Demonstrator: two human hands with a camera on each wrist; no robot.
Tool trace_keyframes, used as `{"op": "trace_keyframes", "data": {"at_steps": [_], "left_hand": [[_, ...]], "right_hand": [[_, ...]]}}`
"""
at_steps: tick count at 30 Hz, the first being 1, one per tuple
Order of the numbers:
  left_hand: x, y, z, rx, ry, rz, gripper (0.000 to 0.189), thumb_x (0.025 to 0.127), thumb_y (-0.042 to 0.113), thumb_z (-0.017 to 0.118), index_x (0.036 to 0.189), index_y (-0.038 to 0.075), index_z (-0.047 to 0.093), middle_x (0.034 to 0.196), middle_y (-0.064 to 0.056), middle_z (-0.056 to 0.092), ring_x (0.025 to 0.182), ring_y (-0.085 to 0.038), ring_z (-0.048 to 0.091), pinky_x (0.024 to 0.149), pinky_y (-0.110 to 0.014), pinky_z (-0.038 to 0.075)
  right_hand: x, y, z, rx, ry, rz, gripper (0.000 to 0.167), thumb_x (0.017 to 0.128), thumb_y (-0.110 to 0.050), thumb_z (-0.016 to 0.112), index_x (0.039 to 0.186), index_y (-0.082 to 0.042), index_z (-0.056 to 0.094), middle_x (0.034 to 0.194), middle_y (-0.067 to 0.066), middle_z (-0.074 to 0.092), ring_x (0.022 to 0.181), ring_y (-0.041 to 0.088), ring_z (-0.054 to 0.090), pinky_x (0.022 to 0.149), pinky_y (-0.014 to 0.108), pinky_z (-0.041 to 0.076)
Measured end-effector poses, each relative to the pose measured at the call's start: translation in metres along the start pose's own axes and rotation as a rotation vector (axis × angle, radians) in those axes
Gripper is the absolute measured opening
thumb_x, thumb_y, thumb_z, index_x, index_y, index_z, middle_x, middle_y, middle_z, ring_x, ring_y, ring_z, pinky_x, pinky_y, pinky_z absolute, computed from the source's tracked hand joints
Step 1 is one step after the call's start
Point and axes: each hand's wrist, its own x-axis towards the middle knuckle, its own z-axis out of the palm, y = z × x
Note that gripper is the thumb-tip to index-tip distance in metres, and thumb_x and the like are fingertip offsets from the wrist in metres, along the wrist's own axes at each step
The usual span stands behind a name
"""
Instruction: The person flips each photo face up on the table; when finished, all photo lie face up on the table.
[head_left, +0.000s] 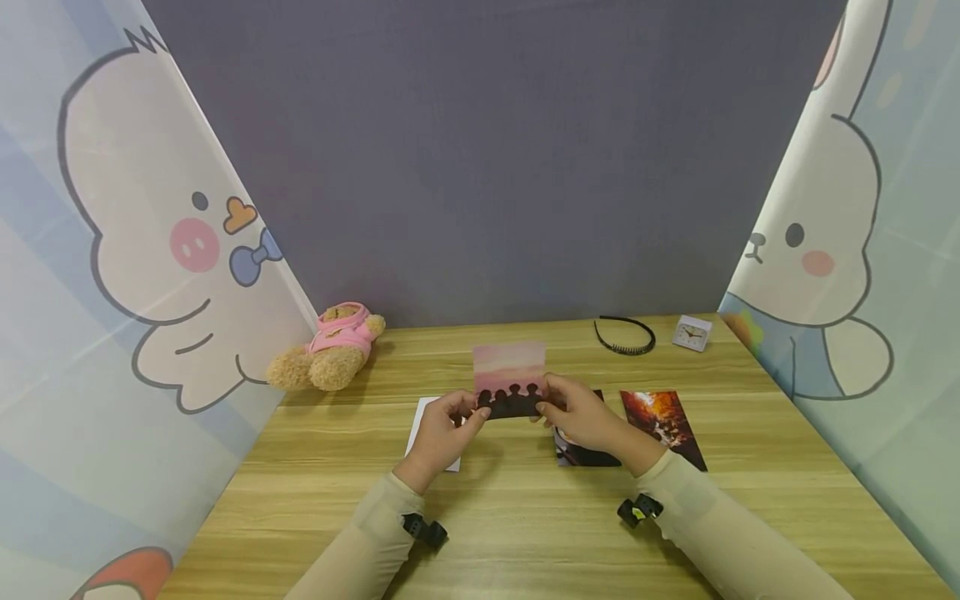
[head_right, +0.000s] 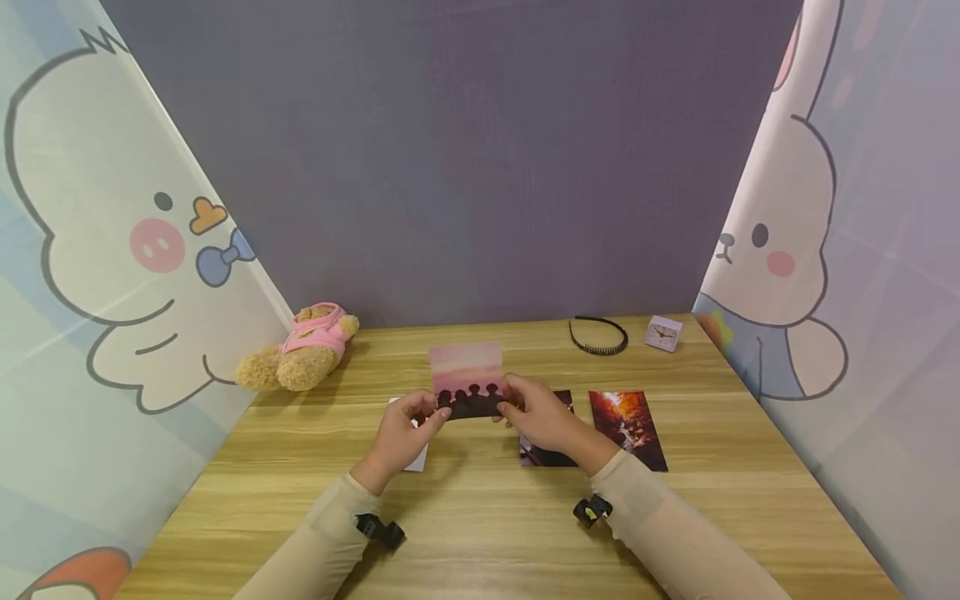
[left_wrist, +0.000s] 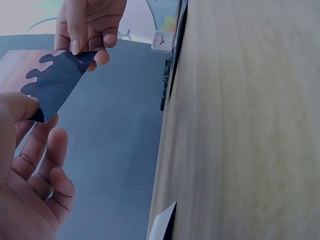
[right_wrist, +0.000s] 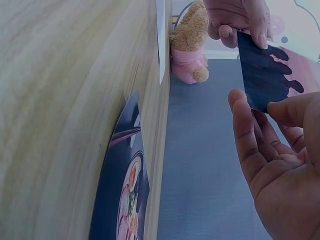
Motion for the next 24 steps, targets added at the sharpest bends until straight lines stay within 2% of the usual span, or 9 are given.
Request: {"op": "trace_keyframes", "data": {"at_steps": [4, 7, 9, 11, 16, 19, 24], "left_hand": [[0.0, 0.001, 0.0, -0.02, 0.019, -0.006, 0.01, 0.1, 0.022, 0.075, 0.092, 0.021, 0.07, 0.068, 0.004, 0.059, 0.057, -0.024, 0.043, 0.056, -0.029, 0.037], [0.0, 0.001, 0.001, -0.035, 0.033, -0.019, 0.01, 0.1, 0.02, 0.076, 0.091, 0.018, 0.07, 0.067, 0.001, 0.058, 0.056, -0.022, 0.04, 0.057, -0.029, 0.035], [-0.001, 0.003, 0.001, -0.039, 0.042, -0.03, 0.011, 0.099, 0.018, 0.076, 0.091, 0.016, 0.07, 0.066, -0.001, 0.058, 0.056, -0.022, 0.04, 0.056, -0.029, 0.035], [-0.001, 0.005, 0.002, -0.032, 0.05, -0.038, 0.011, 0.099, 0.015, 0.076, 0.091, 0.013, 0.069, 0.066, -0.004, 0.058, 0.056, -0.022, 0.038, 0.056, -0.029, 0.034], [0.0, 0.01, 0.003, -0.001, 0.06, -0.052, 0.01, 0.099, 0.005, 0.074, 0.09, 0.004, 0.068, 0.065, -0.013, 0.057, 0.055, -0.021, 0.037, 0.056, -0.031, 0.033], [0.001, 0.012, 0.004, -0.001, 0.062, -0.055, 0.009, 0.098, 0.0, 0.072, 0.09, 0.0, 0.068, 0.065, -0.016, 0.056, 0.055, -0.024, 0.038, 0.055, -0.031, 0.033], [0.001, 0.011, 0.003, -0.002, 0.06, -0.056, 0.005, 0.098, 0.004, 0.073, 0.095, 0.003, 0.07, 0.065, -0.012, 0.057, 0.054, -0.026, 0.038, 0.055, -0.03, 0.033]], "right_hand": [[0.0, 0.0, 0.0, -0.016, 0.01, 0.003, 0.012, 0.109, -0.014, 0.058, 0.098, -0.012, 0.055, 0.099, 0.006, 0.075, 0.088, 0.038, 0.071, 0.063, 0.041, 0.058], [0.0, 0.0, -0.001, -0.035, 0.013, -0.001, 0.013, 0.109, -0.015, 0.059, 0.097, -0.012, 0.055, 0.098, 0.003, 0.075, 0.077, 0.035, 0.068, 0.051, 0.034, 0.05], [-0.001, -0.001, -0.001, -0.045, 0.014, -0.003, 0.013, 0.109, -0.016, 0.059, 0.097, -0.013, 0.056, 0.097, 0.001, 0.074, 0.068, 0.031, 0.064, 0.048, 0.031, 0.046], [-0.001, -0.002, -0.001, -0.057, 0.017, -0.001, 0.013, 0.109, -0.016, 0.059, 0.097, -0.014, 0.056, 0.095, -0.002, 0.073, 0.062, 0.026, 0.059, 0.048, 0.031, 0.046], [-0.001, -0.003, -0.002, -0.066, 0.017, -0.002, 0.011, 0.109, -0.018, 0.06, 0.099, -0.015, 0.057, 0.094, -0.004, 0.071, 0.058, 0.015, 0.052, 0.05, 0.031, 0.045], [-0.002, -0.003, -0.002, -0.062, 0.018, -0.003, 0.009, 0.109, -0.019, 0.06, 0.102, -0.014, 0.057, 0.092, -0.003, 0.07, 0.057, 0.013, 0.049, 0.05, 0.03, 0.045], [-0.002, -0.002, -0.002, -0.058, 0.027, -0.015, 0.01, 0.108, -0.02, 0.062, 0.106, -0.011, 0.058, 0.093, 0.001, 0.068, 0.062, 0.015, 0.052, 0.055, 0.03, 0.045]]}}
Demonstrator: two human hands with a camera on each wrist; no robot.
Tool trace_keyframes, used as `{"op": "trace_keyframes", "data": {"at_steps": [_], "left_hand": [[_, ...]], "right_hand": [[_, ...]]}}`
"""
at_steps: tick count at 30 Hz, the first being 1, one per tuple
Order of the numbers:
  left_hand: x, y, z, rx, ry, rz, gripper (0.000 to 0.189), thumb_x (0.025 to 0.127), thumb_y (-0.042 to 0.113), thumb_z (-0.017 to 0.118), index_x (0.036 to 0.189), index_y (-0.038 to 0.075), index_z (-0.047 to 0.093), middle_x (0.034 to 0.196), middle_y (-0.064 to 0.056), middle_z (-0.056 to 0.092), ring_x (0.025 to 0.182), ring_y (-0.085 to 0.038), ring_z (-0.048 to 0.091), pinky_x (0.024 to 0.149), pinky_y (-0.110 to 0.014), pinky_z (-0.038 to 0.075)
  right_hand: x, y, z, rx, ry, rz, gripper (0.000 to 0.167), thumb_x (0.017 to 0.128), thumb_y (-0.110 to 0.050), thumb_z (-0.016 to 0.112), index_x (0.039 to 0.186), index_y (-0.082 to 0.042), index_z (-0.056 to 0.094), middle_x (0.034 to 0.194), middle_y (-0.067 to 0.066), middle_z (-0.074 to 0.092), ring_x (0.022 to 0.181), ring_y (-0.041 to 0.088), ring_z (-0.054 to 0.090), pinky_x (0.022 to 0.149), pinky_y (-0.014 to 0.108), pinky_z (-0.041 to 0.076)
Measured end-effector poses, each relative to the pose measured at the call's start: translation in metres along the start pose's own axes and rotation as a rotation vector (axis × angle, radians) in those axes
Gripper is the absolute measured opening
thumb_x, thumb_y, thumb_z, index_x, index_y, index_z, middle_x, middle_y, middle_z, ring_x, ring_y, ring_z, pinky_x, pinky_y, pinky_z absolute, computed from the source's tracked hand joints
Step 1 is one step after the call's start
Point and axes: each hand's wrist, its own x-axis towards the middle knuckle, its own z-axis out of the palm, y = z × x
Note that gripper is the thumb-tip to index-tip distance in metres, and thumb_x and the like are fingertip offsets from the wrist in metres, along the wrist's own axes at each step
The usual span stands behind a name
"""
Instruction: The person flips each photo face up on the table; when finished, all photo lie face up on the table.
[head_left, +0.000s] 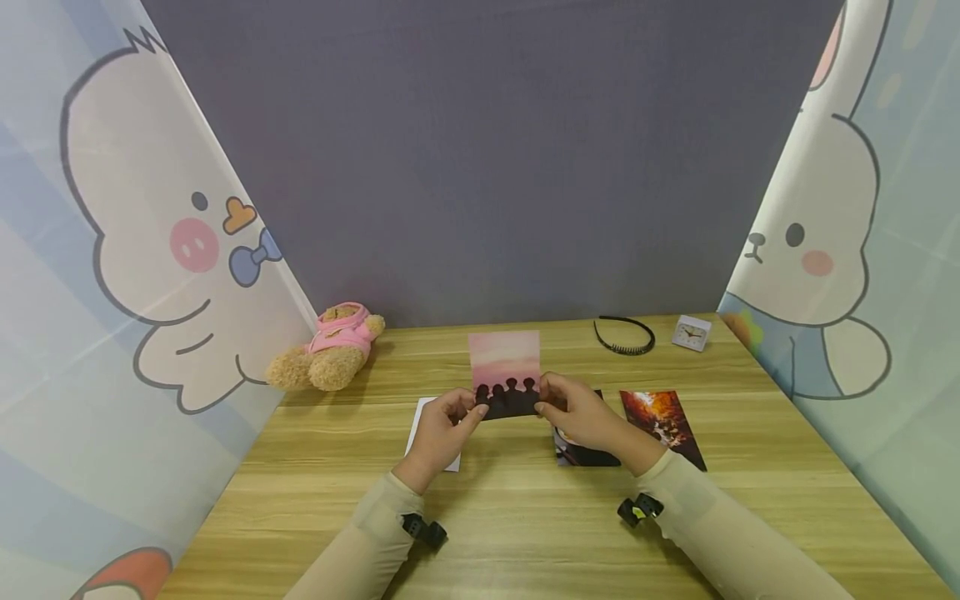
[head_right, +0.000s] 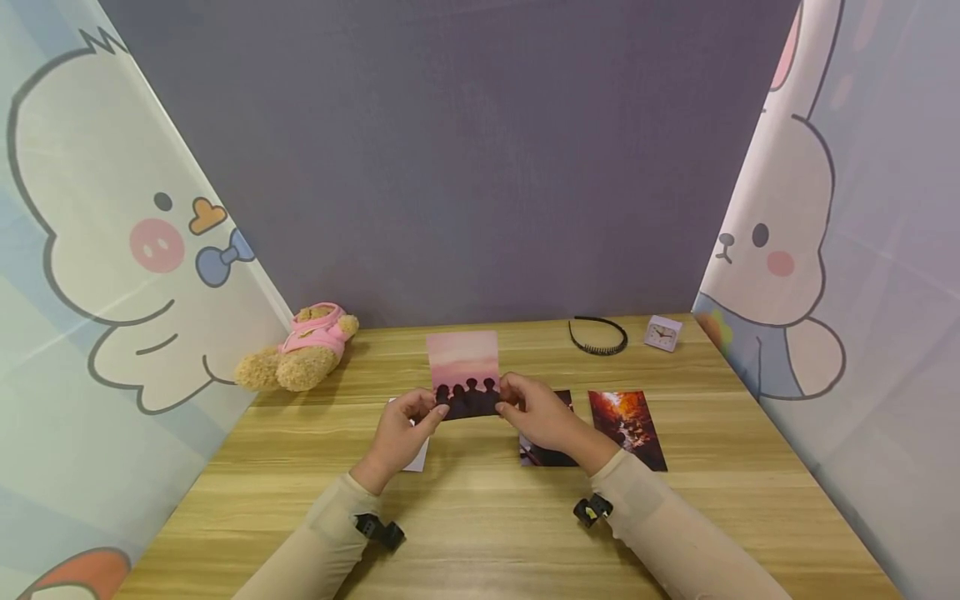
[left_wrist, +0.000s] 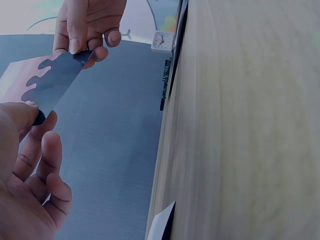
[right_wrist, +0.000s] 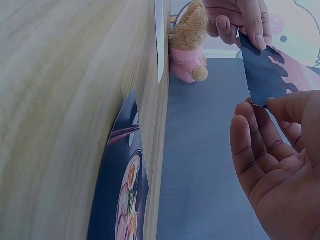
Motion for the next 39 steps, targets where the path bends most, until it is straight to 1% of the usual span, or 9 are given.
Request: {"op": "trace_keyframes", "data": {"at_steps": [5, 8, 13, 17, 22, 24, 29, 31, 39], "left_hand": [[0.0, -0.006, -0.002, -0.035, -0.005, 0.01, 0.006, 0.098, 0.009, 0.076, 0.098, 0.005, 0.072, 0.067, -0.003, 0.059, 0.054, -0.017, 0.04, 0.054, -0.028, 0.035], [0.001, -0.007, -0.003, -0.037, -0.01, 0.018, 0.007, 0.099, 0.015, 0.075, 0.103, 0.009, 0.073, 0.068, 0.001, 0.061, 0.054, -0.014, 0.041, 0.054, -0.026, 0.036], [0.002, -0.007, -0.004, -0.011, -0.02, 0.001, 0.025, 0.102, 0.025, 0.072, 0.125, 0.017, 0.071, 0.079, 0.002, 0.068, 0.055, -0.01, 0.044, 0.053, -0.024, 0.039], [0.002, -0.009, -0.005, 0.009, -0.019, -0.01, 0.031, 0.103, 0.028, 0.071, 0.134, 0.023, 0.067, 0.083, 0.003, 0.069, 0.055, -0.009, 0.045, 0.052, -0.025, 0.04], [0.002, -0.011, -0.005, 0.02, -0.016, 0.004, 0.034, 0.103, 0.027, 0.071, 0.137, 0.023, 0.065, 0.084, 0.007, 0.069, 0.056, -0.01, 0.046, 0.052, -0.026, 0.041], [0.002, -0.011, -0.005, 0.02, -0.017, 0.007, 0.035, 0.103, 0.026, 0.071, 0.138, 0.023, 0.065, 0.085, 0.008, 0.069, 0.056, -0.01, 0.046, 0.053, -0.026, 0.041], [0.002, -0.012, -0.005, 0.021, -0.017, 0.007, 0.036, 0.103, 0.023, 0.071, 0.139, 0.024, 0.064, 0.085, 0.01, 0.069, 0.056, -0.01, 0.046, 0.053, -0.026, 0.041], [0.002, -0.012, -0.005, 0.017, -0.019, 0.007, 0.036, 0.103, 0.023, 0.071, 0.139, 0.023, 0.064, 0.086, 0.01, 0.069, 0.056, -0.009, 0.046, 0.053, -0.026, 0.041], [0.003, -0.011, -0.005, 0.001, -0.021, 0.003, 0.037, 0.102, 0.021, 0.072, 0.139, 0.021, 0.064, 0.085, 0.004, 0.071, 0.056, -0.012, 0.047, 0.053, -0.026, 0.04]], "right_hand": [[0.001, 0.001, 0.001, 0.008, 0.006, -0.011, 0.007, 0.107, -0.017, 0.064, 0.107, -0.012, 0.059, 0.095, 0.002, 0.069, 0.077, 0.025, 0.065, 0.058, 0.03, 0.047], [0.001, 0.002, 0.002, 0.017, 0.012, -0.014, 0.008, 0.106, -0.016, 0.065, 0.109, -0.012, 0.059, 0.097, 0.007, 0.07, 0.084, 0.032, 0.067, 0.06, 0.03, 0.047], [0.0, 0.003, 0.002, 0.021, 0.036, -0.009, 0.011, 0.106, -0.015, 0.066, 0.114, -0.011, 0.06, 0.097, 0.006, 0.07, 0.089, 0.036, 0.069, 0.066, 0.03, 0.052], [0.001, 0.004, 0.002, 0.031, 0.057, -0.008, 0.015, 0.105, -0.014, 0.068, 0.117, -0.01, 0.061, 0.097, 0.004, 0.07, 0.088, 0.036, 0.069, 0.069, 0.031, 0.056], [0.002, 0.006, 0.002, 0.031, 0.061, 0.0, 0.018, 0.104, -0.011, 0.067, 0.121, -0.008, 0.061, 0.098, 0.005, 0.068, 0.085, 0.032, 0.07, 0.066, 0.03, 0.055], [0.002, 0.001, 0.002, 0.028, 0.061, 0.007, 0.019, 0.104, -0.007, 0.066, 0.122, -0.004, 0.06, 0.099, 0.009, 0.068, 0.085, 0.034, 0.069, 0.065, 0.03, 0.054], [0.002, 0.002, 0.001, 0.028, 0.056, -0.001, 0.02, 0.104, -0.008, 0.066, 0.123, -0.006, 0.06, 0.098, 0.007, 0.067, 0.085, 0.033, 0.07, 0.064, 0.029, 0.053], [0.003, 0.008, 0.001, 0.028, 0.055, -0.009, 0.02, 0.105, -0.013, 0.068, 0.123, -0.009, 0.06, 0.098, 0.003, 0.067, 0.084, 0.031, 0.07, 0.064, 0.03, 0.054], [0.003, 0.008, 0.001, 0.032, 0.067, -0.007, 0.025, 0.104, -0.013, 0.068, 0.127, -0.009, 0.059, 0.097, 0.003, 0.068, 0.083, 0.037, 0.069, 0.064, 0.031, 0.056]]}}
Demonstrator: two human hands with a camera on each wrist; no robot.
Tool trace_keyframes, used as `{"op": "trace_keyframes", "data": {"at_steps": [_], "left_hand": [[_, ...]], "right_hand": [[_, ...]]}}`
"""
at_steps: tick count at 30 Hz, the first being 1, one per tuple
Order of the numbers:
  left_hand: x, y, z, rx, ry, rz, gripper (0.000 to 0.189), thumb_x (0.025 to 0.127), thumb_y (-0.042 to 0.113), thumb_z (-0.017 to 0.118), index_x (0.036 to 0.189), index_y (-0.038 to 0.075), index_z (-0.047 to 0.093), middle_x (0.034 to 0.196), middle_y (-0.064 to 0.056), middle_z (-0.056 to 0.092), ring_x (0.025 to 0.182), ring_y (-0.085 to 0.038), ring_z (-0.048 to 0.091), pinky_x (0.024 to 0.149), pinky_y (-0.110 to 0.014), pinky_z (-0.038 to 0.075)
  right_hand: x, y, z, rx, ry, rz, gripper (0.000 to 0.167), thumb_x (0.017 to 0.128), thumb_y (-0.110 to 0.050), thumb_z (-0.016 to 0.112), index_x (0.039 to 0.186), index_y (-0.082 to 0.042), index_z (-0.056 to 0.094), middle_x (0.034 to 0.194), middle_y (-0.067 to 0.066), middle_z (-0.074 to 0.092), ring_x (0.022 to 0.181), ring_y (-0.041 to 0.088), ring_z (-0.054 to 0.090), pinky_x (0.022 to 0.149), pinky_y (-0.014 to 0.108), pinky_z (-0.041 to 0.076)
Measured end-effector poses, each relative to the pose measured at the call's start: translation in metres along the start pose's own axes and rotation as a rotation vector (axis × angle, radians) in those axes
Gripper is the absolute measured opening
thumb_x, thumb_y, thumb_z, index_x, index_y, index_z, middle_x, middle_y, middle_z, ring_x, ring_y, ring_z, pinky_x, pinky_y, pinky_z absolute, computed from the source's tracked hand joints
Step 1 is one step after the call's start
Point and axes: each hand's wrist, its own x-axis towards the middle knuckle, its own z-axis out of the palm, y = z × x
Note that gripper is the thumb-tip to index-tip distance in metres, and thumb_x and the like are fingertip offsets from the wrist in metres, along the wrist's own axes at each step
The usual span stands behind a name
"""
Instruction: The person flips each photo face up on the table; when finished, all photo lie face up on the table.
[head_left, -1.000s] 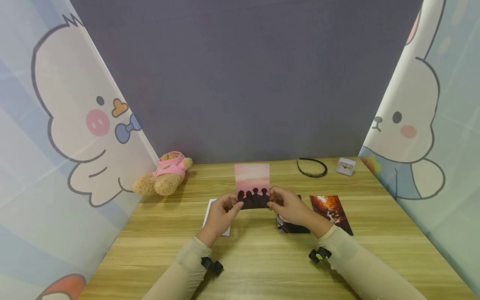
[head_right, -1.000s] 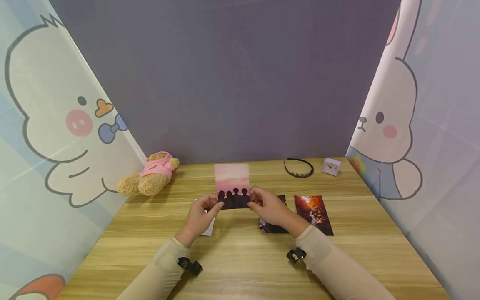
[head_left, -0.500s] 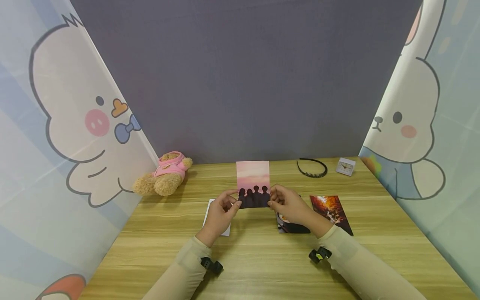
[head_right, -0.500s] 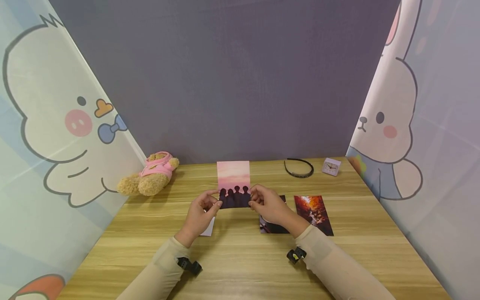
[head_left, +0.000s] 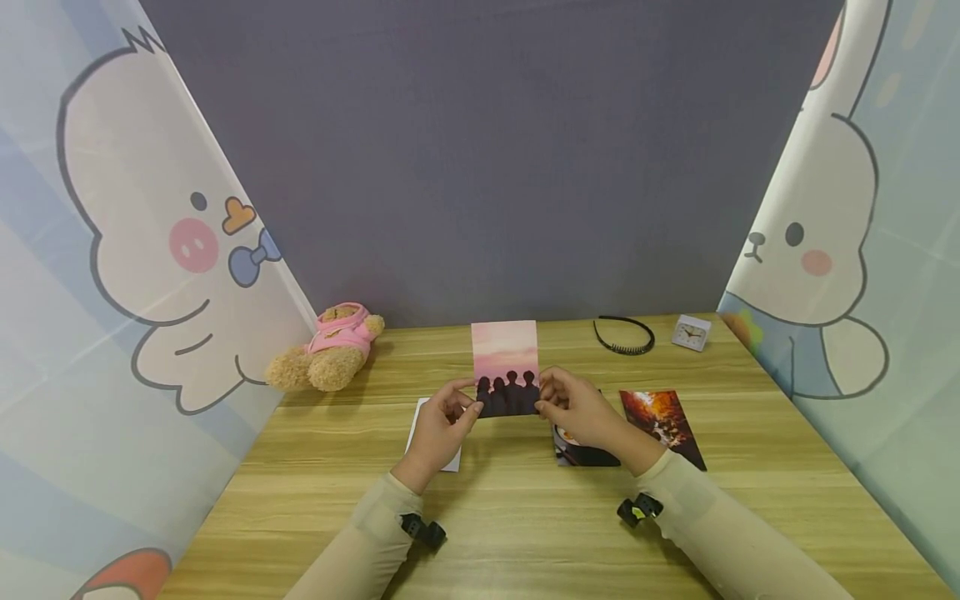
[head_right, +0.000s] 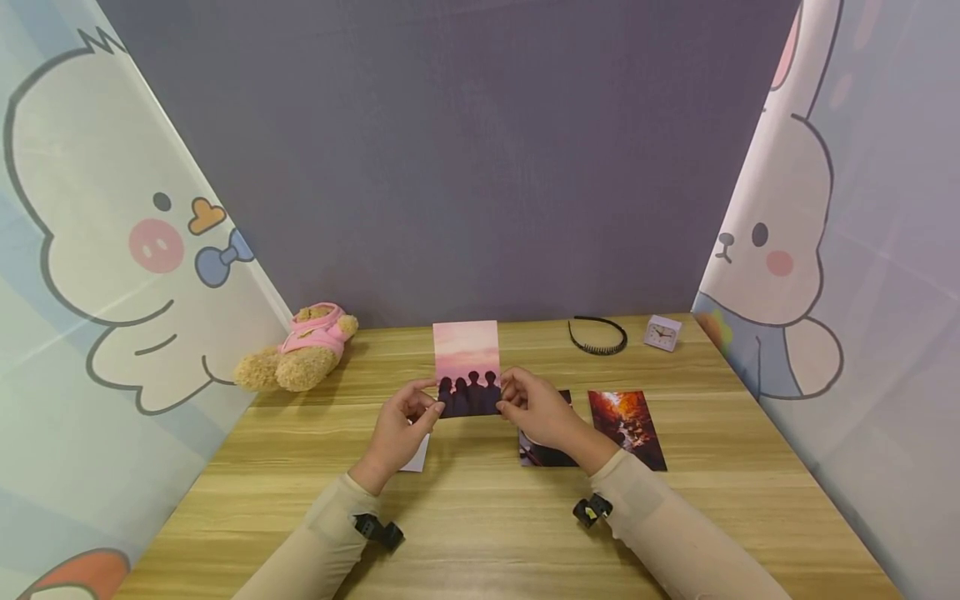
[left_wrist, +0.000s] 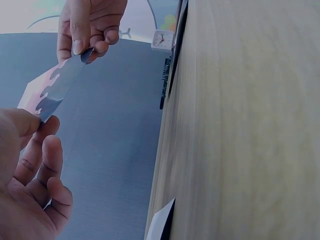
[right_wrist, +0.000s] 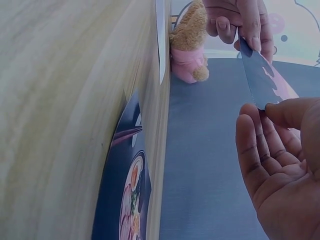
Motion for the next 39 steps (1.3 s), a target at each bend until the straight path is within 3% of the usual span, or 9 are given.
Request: {"op": "trace_keyframes", "data": {"at_steps": [7, 12, 16, 21, 24, 31, 39], "left_hand": [[0.0, 0.0, 0.002, 0.008, 0.016, -0.016, 0.04, 0.1, 0.013, 0.074, 0.138, 0.018, 0.065, 0.085, 0.005, 0.071, 0.057, -0.014, 0.047, 0.054, -0.025, 0.039], [0.0, 0.001, 0.004, 0.005, 0.034, -0.021, 0.042, 0.098, 0.009, 0.076, 0.139, 0.011, 0.064, 0.084, -0.004, 0.072, 0.057, -0.016, 0.046, 0.055, -0.027, 0.037], [0.001, 0.001, 0.003, -0.001, 0.024, -0.02, 0.041, 0.099, 0.01, 0.075, 0.138, 0.013, 0.065, 0.084, -0.003, 0.072, 0.058, -0.015, 0.047, 0.055, -0.026, 0.038], [0.001, 0.002, 0.0, -0.037, -0.018, -0.022, 0.04, 0.1, 0.014, 0.074, 0.139, 0.018, 0.064, 0.085, 0.002, 0.072, 0.06, -0.015, 0.052, 0.057, -0.026, 0.043], [0.001, 0.003, -0.001, -0.045, -0.057, -0.04, 0.043, 0.101, 0.016, 0.073, 0.142, 0.019, 0.061, 0.087, 0.003, 0.072, 0.062, -0.015, 0.054, 0.058, -0.027, 0.045], [0.001, 0.001, -0.003, 0.029, -0.12, -0.083, 0.047, 0.103, 0.021, 0.072, 0.147, 0.016, 0.056, 0.087, 0.005, 0.073, 0.062, -0.012, 0.054, 0.06, -0.026, 0.045], [0.001, -0.002, -0.003, 0.137, -0.194, -0.149, 0.054, 0.101, 0.024, 0.074, 0.149, 0.011, 0.053, 0.086, 0.01, 0.071, 0.064, -0.011, 0.056, 0.063, -0.028, 0.048]], "right_hand": [[0.001, -0.002, 0.001, 0.048, 0.026, 0.009, 0.035, 0.102, -0.008, 0.07, 0.135, -0.006, 0.056, 0.1, 0.006, 0.066, 0.086, 0.042, 0.068, 0.068, 0.032, 0.058], [0.002, -0.002, 0.002, 0.069, 0.045, 0.016, 0.039, 0.102, -0.007, 0.07, 0.138, -0.007, 0.054, 0.105, 0.007, 0.064, 0.09, 0.041, 0.068, 0.07, 0.031, 0.058], [0.003, -0.002, 0.002, 0.058, 0.054, 0.018, 0.042, 0.102, -0.007, 0.07, 0.14, -0.007, 0.053, 0.106, 0.008, 0.064, 0.089, 0.036, 0.069, 0.07, 0.03, 0.057], [0.003, -0.003, 0.002, 0.044, 0.074, 0.019, 0.054, 0.101, -0.005, 0.07, 0.15, -0.008, 0.047, 0.11, 0.008, 0.065, 0.089, 0.022, 0.069, 0.071, 0.03, 0.058], [0.003, -0.002, 0.003, 0.067, 0.08, 0.026, 0.062, 0.1, -0.001, 0.069, 0.156, -0.01, 0.042, 0.111, 0.009, 0.065, 0.089, 0.02, 0.07, 0.071, 0.031, 0.059], [0.003, 0.005, 0.005, 0.102, 0.072, 0.07, 0.065, 0.099, -0.002, 0.071, 0.157, -0.01, 0.041, 0.111, 0.009, 0.066, 0.087, 0.022, 0.07, 0.069, 0.031, 0.058], [0.001, 0.013, 0.009, 0.154, 0.0, 0.151, 0.064, 0.099, 0.004, 0.064, 0.157, -0.005, 0.04, 0.112, 0.014, 0.063, 0.081, 0.035, 0.066, 0.048, 0.027, 0.043]]}}
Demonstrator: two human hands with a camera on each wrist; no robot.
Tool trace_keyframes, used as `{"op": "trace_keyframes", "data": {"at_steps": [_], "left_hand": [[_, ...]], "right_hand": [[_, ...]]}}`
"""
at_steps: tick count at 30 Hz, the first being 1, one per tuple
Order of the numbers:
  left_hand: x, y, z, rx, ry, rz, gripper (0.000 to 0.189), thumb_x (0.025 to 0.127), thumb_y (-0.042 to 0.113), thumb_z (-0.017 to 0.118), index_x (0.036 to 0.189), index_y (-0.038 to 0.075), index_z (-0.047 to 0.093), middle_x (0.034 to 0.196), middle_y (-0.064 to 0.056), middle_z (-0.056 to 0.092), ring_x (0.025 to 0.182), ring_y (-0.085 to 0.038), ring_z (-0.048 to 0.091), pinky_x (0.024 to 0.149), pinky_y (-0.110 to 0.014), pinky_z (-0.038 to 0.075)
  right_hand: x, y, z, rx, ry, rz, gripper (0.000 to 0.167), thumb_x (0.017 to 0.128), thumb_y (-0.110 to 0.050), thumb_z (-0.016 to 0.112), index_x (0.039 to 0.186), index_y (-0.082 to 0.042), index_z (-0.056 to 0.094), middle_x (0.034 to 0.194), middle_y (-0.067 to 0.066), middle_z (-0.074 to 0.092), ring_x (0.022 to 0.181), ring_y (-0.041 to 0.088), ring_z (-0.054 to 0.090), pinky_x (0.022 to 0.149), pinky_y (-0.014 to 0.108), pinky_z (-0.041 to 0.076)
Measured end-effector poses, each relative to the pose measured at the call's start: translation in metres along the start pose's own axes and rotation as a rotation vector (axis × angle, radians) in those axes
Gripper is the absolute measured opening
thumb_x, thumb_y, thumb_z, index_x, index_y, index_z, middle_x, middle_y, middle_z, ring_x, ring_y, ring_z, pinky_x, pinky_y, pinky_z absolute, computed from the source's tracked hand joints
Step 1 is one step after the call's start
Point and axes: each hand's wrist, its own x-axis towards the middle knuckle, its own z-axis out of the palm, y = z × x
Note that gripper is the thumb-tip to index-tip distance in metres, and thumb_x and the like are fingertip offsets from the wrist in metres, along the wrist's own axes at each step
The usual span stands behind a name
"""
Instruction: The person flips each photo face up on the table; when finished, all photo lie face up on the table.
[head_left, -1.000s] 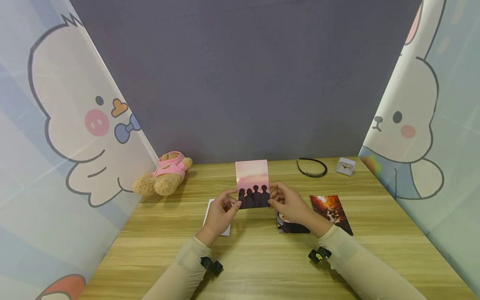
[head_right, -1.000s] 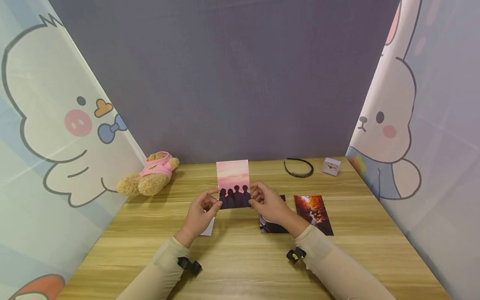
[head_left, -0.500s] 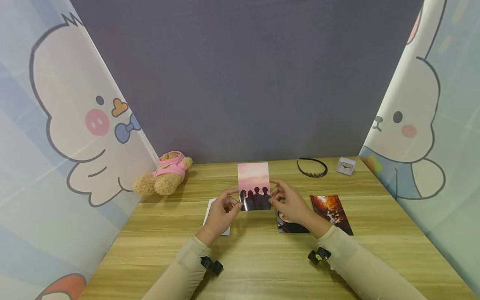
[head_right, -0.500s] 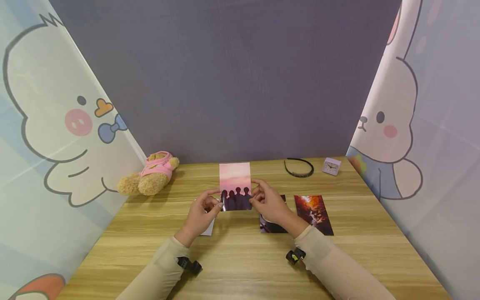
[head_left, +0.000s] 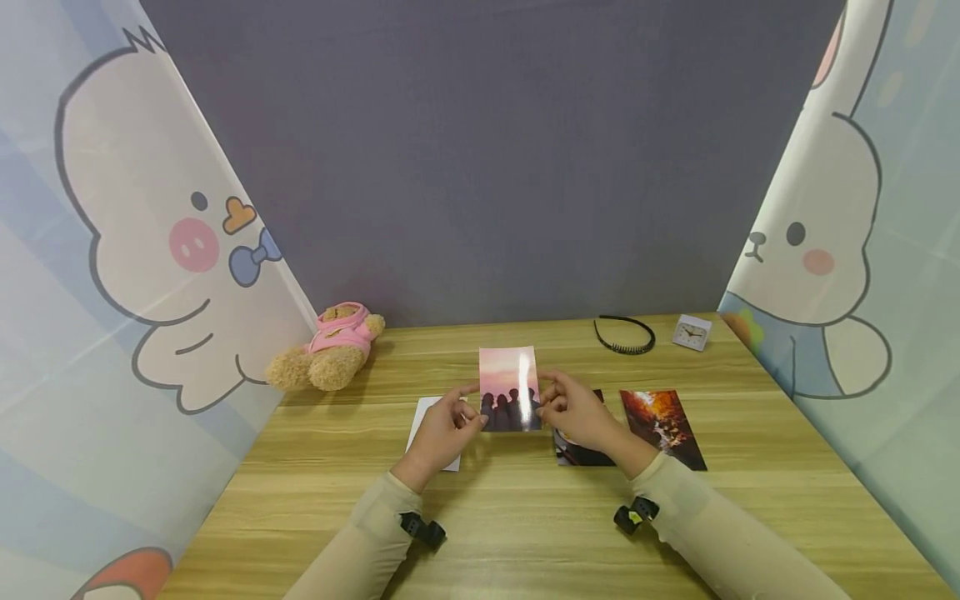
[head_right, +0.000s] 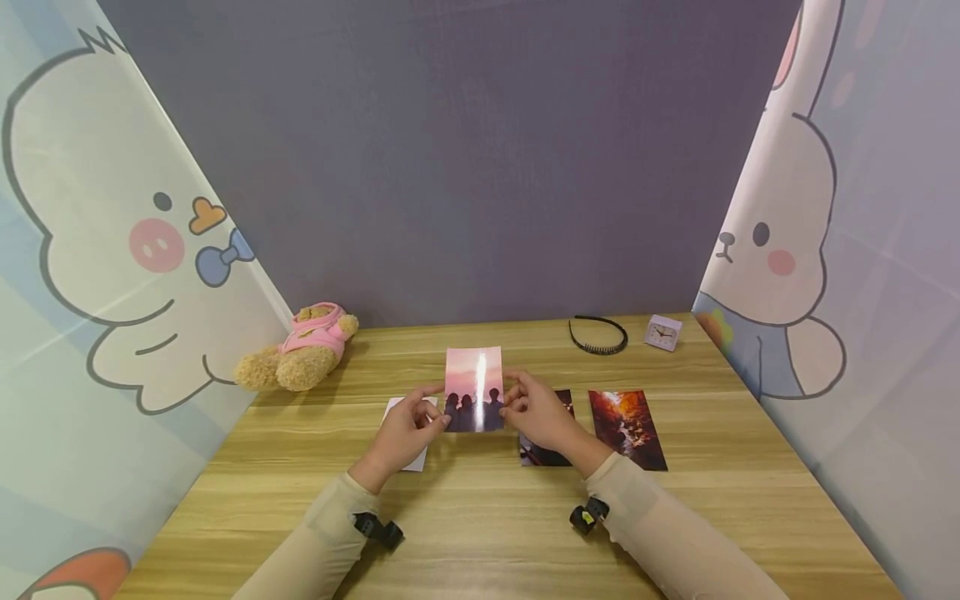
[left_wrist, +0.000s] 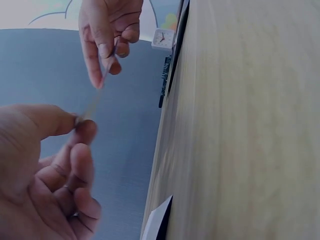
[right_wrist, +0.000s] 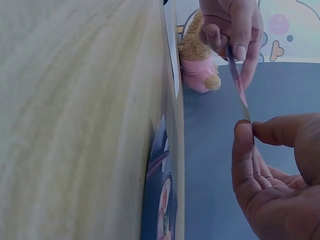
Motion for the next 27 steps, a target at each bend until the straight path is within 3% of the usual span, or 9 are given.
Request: {"op": "trace_keyframes", "data": {"at_steps": [4, 8, 11, 16, 22, 27], "left_hand": [[-0.0004, -0.002, 0.0005, 0.027, -0.078, -0.05, 0.061, 0.1, 0.027, 0.075, 0.152, 0.009, 0.05, 0.087, 0.008, 0.071, 0.064, -0.012, 0.056, 0.064, -0.029, 0.049], [-0.0015, -0.0049, 0.0011, 0.025, -0.145, -0.078, 0.066, 0.1, 0.029, 0.076, 0.155, 0.007, 0.047, 0.088, 0.004, 0.071, 0.063, -0.012, 0.054, 0.065, -0.029, 0.049], [-0.0024, -0.0054, 0.0012, 0.005, -0.185, -0.087, 0.068, 0.1, 0.027, 0.076, 0.156, 0.004, 0.045, 0.088, 0.001, 0.072, 0.06, -0.011, 0.052, 0.063, -0.028, 0.048], [-0.0025, -0.0064, 0.0012, -0.007, -0.216, -0.095, 0.069, 0.099, 0.023, 0.076, 0.156, 0.0, 0.044, 0.085, 0.0, 0.072, 0.056, -0.009, 0.05, 0.058, -0.027, 0.046], [-0.0031, -0.0079, 0.0018, -0.008, -0.251, -0.12, 0.069, 0.098, 0.022, 0.077, 0.154, -0.002, 0.045, 0.082, -0.002, 0.073, 0.057, -0.009, 0.051, 0.073, -0.031, 0.049], [-0.0039, -0.0087, 0.0021, -0.018, -0.26, -0.145, 0.064, 0.098, 0.021, 0.078, 0.15, -0.004, 0.051, 0.08, -0.002, 0.072, 0.054, -0.008, 0.048, 0.078, -0.035, 0.05]], "right_hand": [[-0.0008, 0.0034, 0.0008, -0.005, -0.037, 0.044, 0.066, 0.099, 0.0, 0.066, 0.159, -0.006, 0.038, 0.112, 0.013, 0.063, 0.08, 0.035, 0.068, 0.05, 0.03, 0.047], [-0.0007, 0.0063, 0.0021, -0.031, -0.072, 0.039, 0.067, 0.099, 0.001, 0.064, 0.159, -0.003, 0.036, 0.111, 0.014, 0.062, 0.081, 0.033, 0.069, 0.061, 0.041, 0.056], [-0.0022, 0.0046, 0.0034, -0.026, -0.093, 0.051, 0.069, 0.099, 0.002, 0.065, 0.16, 0.0, 0.033, 0.111, 0.017, 0.062, 0.081, 0.036, 0.069, 0.065, 0.048, 0.057], [-0.003, 0.0058, 0.0035, -0.036, -0.153, 0.082, 0.075, 0.099, -0.003, 0.07, 0.161, 0.003, 0.028, 0.105, 0.014, 0.065, 0.074, 0.037, 0.069, 0.062, 0.045, 0.058], [-0.0044, 0.005, 0.0027, -0.102, -0.196, 0.108, 0.076, 0.1, -0.007, 0.072, 0.161, 0.004, 0.029, 0.094, 0.008, 0.069, 0.055, 0.025, 0.061, 0.046, 0.036, 0.052], [-0.0055, 0.0063, 0.0042, -0.122, -0.23, 0.16, 0.075, 0.1, -0.007, 0.071, 0.161, 0.007, 0.029, 0.091, 0.006, 0.071, 0.046, 0.015, 0.052, 0.044, 0.031, 0.045]]}}
